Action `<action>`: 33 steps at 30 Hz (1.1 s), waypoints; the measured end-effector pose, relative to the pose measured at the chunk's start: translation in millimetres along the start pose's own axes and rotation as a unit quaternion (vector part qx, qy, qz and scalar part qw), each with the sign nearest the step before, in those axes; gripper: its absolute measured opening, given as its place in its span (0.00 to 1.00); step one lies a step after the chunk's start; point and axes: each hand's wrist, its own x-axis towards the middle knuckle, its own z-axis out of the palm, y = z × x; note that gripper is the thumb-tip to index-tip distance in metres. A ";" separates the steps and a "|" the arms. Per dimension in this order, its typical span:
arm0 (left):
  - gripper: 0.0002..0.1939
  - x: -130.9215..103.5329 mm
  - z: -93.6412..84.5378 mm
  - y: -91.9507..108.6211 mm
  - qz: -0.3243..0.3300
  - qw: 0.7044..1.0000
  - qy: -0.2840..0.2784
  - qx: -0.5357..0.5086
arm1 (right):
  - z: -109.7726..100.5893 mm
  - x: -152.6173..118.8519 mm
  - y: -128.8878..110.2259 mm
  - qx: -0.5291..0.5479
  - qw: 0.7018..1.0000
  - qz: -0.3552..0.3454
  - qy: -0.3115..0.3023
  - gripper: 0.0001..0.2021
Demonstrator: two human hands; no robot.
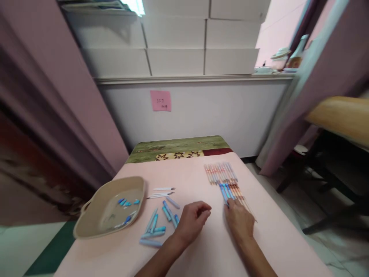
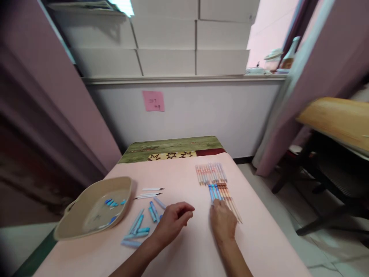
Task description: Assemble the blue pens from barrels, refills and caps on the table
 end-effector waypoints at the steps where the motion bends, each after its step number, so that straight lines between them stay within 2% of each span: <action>1: 0.09 -17.6 -17.6 0.3 -0.021 1.000 0.005 -0.021 | 1.0 -1.4 1.6 0.006 1.000 -0.002 0.007 0.11; 3: 0.11 -50.5 -62.5 1.7 -0.063 0.995 0.063 -0.044 | 0.4 -4.3 0.4 0.030 0.999 -0.014 0.041 0.12; 6: 0.14 -92.3 -148.6 6.3 -0.077 0.965 0.247 0.028 | -9.6 -7.4 -21.2 0.106 0.987 -0.025 0.114 0.16; 7: 0.14 -103.4 -178.4 7.8 -0.068 0.942 0.317 0.086 | -14.3 -7.7 -34.8 0.154 0.981 -0.042 0.115 0.16; 9: 0.12 -119.4 -231.6 8.5 -0.075 0.874 0.421 0.231 | -21.6 -6.2 -68.9 0.284 0.953 -0.083 0.065 0.16; 10: 0.11 -123.8 -252.7 7.0 -0.098 0.835 0.449 0.304 | -22.6 -4.2 -87.7 0.356 0.930 -0.092 0.021 0.17; 11: 0.10 -125.4 -269.4 3.9 -0.115 0.814 0.448 0.353 | -21.1 -1.4 -105.9 0.426 0.900 -0.085 -0.022 0.18; 12: 0.09 -124.5 -281.5 -0.9 -0.125 0.812 0.423 0.383 | -17.2 2.0 -122.7 0.492 0.867 -0.063 -0.054 0.20; 13: 0.08 -121.3 -289.3 -7.4 -0.130 0.827 0.376 0.398 | -10.8 5.5 -137.1 0.550 0.831 -0.034 -0.077 0.22; 15: 0.06 -109.9 -294.2 -24.0 -0.134 0.874 0.237 0.403 | 6.6 11.7 -156.4 0.621 0.779 0.033 -0.079 0.25; 16: 0.06 -102.7 -292.6 -33.1 -0.145 0.889 0.161 0.403 | 16.2 13.8 -161.0 0.632 0.770 0.055 -0.065 0.25; 17: 0.06 -95.4 -289.1 -42.1 -0.156 0.899 0.093 0.399 | 25.3 15.1 -162.6 0.631 0.771 0.066 -0.047 0.24; 19: 0.06 -82.0 -278.6 -57.8 -0.172 0.905 0.032 0.388 | 39.2 15.5 -159.8 0.614 0.786 0.073 -0.015 0.23; 22: 0.04 -67.9 -260.1 -73.7 -0.183 0.907 0.009 0.379 | 45.7 14.3 -151.9 0.579 0.813 0.065 0.005 0.22; 26: 0.05 -60.1 -244.3 -84.5 -0.201 0.900 0.007 0.386 | 39.6 14.2 -152.1 0.557 0.830 0.039 0.005 0.22; 29: 0.06 -59.8 -247.2 -86.3 -0.205 0.900 0.009 0.385 | 36.9 14.2 -156.6 0.546 0.837 0.024 0.003 0.22; 33: 0.07 -65.3 -266.8 -83.0 -0.193 0.897 0.038 0.395 | 36.4 13.1 -159.3 0.546 0.838 0.018 -0.009 0.22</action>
